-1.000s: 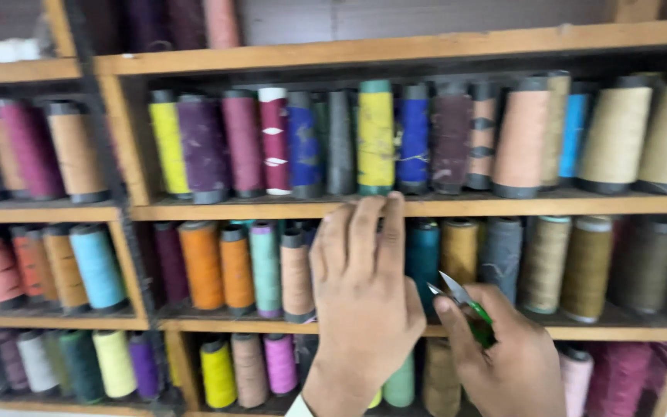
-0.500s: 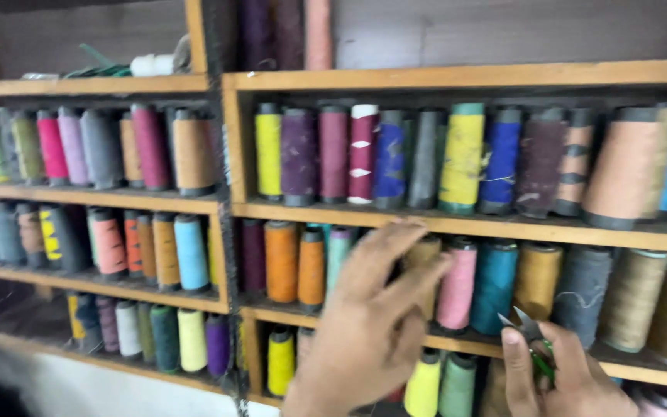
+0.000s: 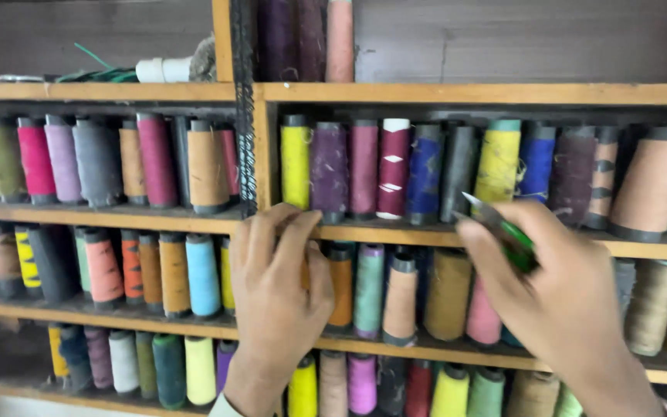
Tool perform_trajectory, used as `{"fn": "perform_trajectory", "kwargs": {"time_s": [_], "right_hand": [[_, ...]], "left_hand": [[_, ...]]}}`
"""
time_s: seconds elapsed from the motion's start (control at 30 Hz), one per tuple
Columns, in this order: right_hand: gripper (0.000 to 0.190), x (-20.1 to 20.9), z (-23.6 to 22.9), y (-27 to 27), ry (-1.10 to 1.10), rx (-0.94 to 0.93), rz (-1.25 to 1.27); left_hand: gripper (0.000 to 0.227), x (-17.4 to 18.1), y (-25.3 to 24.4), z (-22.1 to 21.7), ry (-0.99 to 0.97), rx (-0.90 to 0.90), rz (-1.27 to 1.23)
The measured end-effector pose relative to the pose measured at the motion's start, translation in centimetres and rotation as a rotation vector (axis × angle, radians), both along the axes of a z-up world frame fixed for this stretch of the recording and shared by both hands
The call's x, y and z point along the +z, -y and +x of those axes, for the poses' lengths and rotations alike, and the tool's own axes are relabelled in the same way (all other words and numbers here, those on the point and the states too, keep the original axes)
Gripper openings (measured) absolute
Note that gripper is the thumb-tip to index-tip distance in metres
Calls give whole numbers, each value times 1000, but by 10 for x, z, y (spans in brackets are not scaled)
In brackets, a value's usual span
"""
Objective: Organizing thread spools on a shelf by rearranging them and trimming loose threads using snips.
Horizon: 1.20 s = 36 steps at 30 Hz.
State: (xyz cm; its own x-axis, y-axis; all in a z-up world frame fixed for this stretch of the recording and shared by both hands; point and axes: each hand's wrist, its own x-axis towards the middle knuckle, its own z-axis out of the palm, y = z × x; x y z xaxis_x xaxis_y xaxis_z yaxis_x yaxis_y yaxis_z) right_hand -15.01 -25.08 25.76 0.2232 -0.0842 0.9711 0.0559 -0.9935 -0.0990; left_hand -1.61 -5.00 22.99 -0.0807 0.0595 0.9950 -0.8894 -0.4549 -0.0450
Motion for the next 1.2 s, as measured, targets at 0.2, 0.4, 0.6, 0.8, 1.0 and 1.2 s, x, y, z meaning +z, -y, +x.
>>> {"fn": "perform_trajectory", "kwargs": {"time_s": [0.2,0.4,0.6,0.8,1.0,1.2], "right_hand": [[37,39,43,-24,-211,-209,16],[42,43,54,-28,-429,-383,132],[47,34,57,-10,-325,-318,-40],[47,17,53,-14,-101,-146,-126],[49,17,54,-7,-123,-174,-122],[51,4,55,-7,-126,-267,-180]], "left_hand": [[38,-5,-8,24,-30,-51,33],[44,-7,-10,26,-66,-79,38],[50,-12,-5,31,-74,-45,57],[54,-16,-4,29,-49,-27,57],[58,-11,-16,20,-44,-97,72],[30,-27,-54,15,-93,-274,-136]]}}
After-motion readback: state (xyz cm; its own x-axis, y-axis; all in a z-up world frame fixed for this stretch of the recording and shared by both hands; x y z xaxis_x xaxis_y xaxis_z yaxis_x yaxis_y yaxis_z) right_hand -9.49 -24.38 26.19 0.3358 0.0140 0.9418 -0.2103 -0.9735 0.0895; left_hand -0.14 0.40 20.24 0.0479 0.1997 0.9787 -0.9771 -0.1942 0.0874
